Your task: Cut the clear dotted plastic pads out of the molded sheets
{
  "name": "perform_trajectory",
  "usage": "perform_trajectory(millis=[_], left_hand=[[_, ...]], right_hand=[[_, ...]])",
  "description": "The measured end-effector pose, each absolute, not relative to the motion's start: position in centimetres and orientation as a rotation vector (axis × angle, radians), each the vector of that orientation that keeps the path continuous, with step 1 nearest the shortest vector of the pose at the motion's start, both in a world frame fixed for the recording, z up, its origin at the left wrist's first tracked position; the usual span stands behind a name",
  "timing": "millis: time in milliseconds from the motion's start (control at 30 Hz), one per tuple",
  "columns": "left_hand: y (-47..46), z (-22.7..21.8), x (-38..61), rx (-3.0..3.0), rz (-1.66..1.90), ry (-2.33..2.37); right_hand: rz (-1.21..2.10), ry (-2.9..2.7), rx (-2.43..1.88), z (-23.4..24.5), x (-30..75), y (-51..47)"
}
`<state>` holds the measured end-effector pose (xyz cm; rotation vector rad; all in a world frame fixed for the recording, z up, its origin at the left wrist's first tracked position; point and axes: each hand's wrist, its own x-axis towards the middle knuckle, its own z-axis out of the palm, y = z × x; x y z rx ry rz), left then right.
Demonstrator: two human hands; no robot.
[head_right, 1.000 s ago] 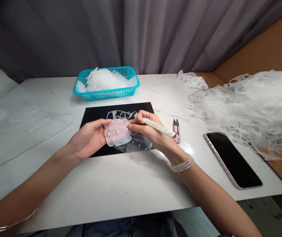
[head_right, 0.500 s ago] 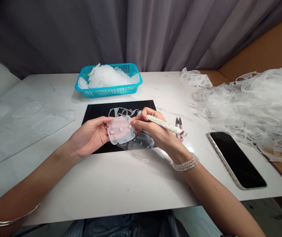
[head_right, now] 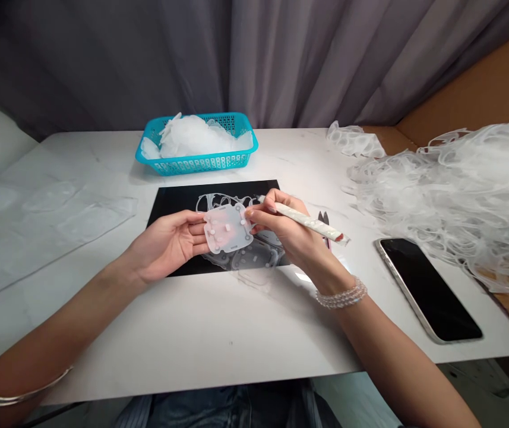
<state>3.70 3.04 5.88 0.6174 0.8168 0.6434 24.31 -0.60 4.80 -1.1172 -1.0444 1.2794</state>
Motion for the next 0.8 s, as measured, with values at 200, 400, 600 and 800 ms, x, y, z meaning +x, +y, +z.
perform_trajectory(millis=[200,400,600,800], left_hand=[[3.0,5.9,3.6,0.605,0.644,0.844],[3.0,5.8,3.6,0.576,0.628,0.862],[2.8,5.9,3.6,0.571,0.593,0.879],[2.7,5.9,3.9,0.49,0.486,0.738]], right_hand=[[1.211,-1.04,-1.123,5.5,24.9,-0.8],[1.146,-1.041,-1.107,5.7,25.6,-0.8],[0.887,-1.144,-1.162,6.2,24.9,-1.4],[0.815,-1.525,-1.212,7.1,22.4,-3.1]])
